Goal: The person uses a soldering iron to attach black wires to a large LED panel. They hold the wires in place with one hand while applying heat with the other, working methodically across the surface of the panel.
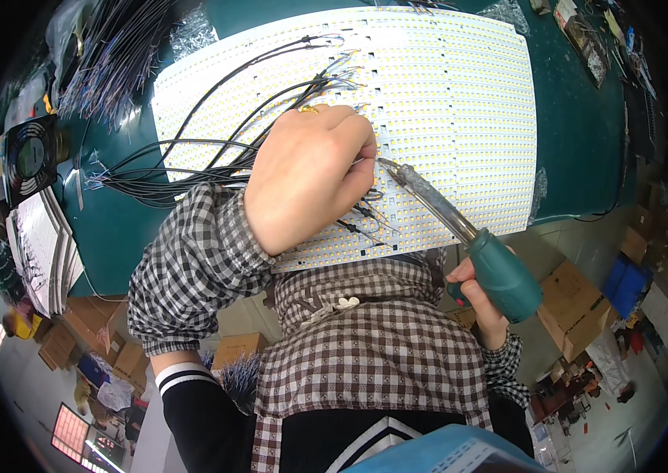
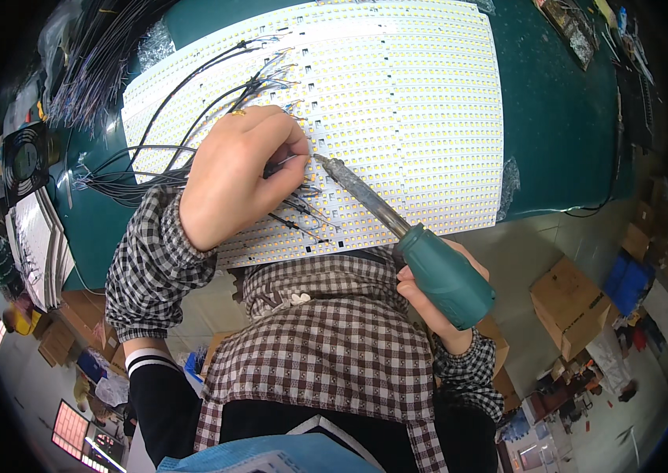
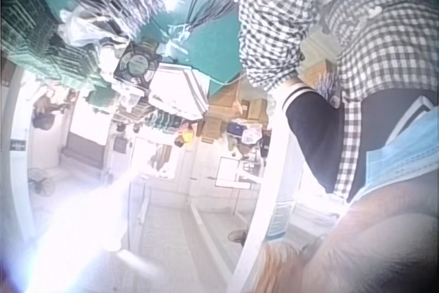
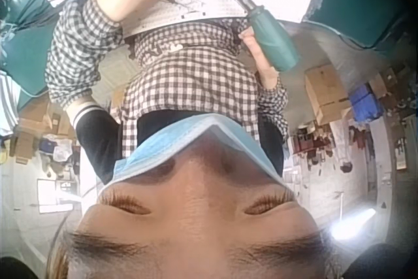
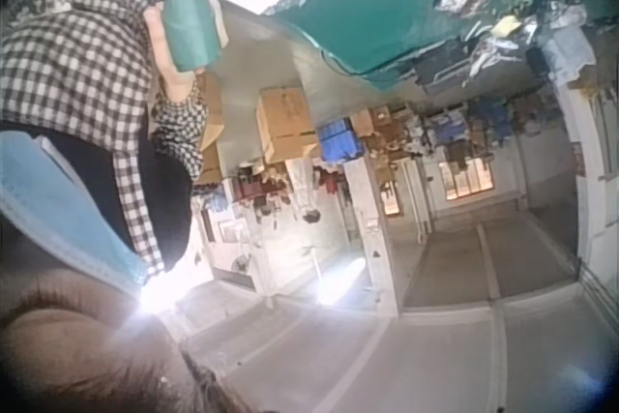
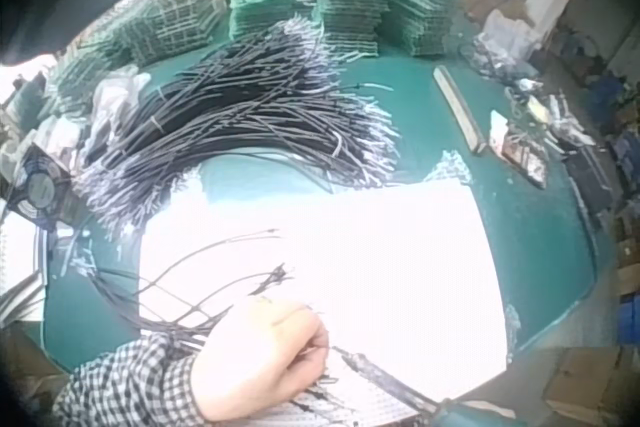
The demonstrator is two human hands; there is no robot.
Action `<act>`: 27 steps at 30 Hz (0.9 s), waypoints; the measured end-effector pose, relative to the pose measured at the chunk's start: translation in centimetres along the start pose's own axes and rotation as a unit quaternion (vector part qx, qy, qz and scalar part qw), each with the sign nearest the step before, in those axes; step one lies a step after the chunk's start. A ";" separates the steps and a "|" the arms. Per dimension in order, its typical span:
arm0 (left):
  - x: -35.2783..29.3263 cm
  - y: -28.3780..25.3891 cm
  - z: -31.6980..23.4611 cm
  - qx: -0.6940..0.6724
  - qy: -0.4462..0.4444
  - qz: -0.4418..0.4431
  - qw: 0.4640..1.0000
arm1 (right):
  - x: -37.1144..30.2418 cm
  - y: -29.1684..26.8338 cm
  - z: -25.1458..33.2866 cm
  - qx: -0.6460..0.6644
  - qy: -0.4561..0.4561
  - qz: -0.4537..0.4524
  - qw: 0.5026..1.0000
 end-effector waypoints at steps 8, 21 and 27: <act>0.0 -0.1 -0.2 -0.006 -0.001 -0.006 1.000 | -0.2 0.1 0.2 -0.007 0.009 0.001 1.000; 0.0 0.1 -0.1 -0.013 -0.013 -0.008 1.000 | -0.3 -0.3 -0.2 0.004 0.012 0.001 1.000; -1.0 -2.1 -2.4 0.062 0.027 -0.063 0.996 | -0.2 -0.8 0.1 0.003 0.001 0.004 1.000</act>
Point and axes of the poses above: each hand's wrist, its own x-axis towards the middle knuckle, its own y-axis out of the palm, z = x × y, the point moved 5 cm from there along x, towards the middle knuckle, and after that the axes turned 1 degree about -z, right-handed, at the moved point
